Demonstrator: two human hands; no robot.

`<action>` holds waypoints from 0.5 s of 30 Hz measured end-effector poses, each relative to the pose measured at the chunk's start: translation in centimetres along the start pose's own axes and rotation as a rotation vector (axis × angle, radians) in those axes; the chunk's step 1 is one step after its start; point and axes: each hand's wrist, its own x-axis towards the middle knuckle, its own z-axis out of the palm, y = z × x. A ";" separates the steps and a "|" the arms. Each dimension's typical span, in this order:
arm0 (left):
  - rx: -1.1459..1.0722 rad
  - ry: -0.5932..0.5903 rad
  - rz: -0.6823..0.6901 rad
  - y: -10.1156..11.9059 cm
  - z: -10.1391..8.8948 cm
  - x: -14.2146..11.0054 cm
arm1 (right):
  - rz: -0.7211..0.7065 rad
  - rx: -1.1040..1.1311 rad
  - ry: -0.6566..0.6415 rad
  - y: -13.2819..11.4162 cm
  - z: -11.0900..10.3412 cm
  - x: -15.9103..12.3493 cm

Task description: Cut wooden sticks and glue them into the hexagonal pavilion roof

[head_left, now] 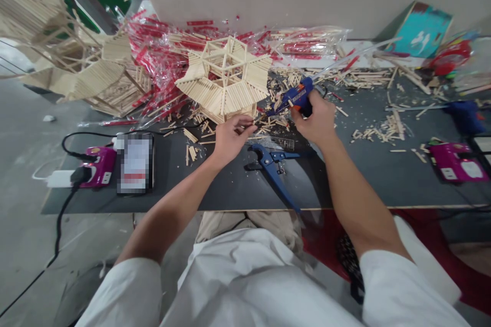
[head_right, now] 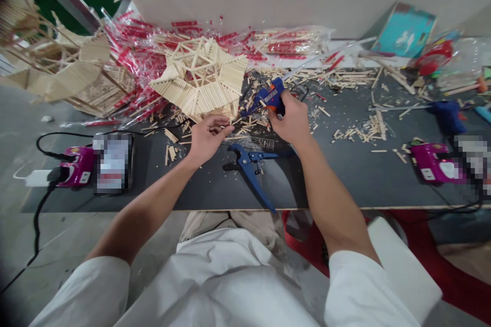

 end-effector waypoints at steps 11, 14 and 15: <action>0.011 -0.005 0.031 0.2 0.0 -0.1 | 0.009 -0.050 -0.030 0.1 0.1 0.0; 0.034 -0.016 0.032 0.3 -0.1 -0.2 | -0.014 -0.022 -0.001 0.3 0.3 0.0; 0.041 -0.020 0.033 0.4 -0.1 -0.2 | -0.023 -0.012 0.010 0.4 0.4 0.0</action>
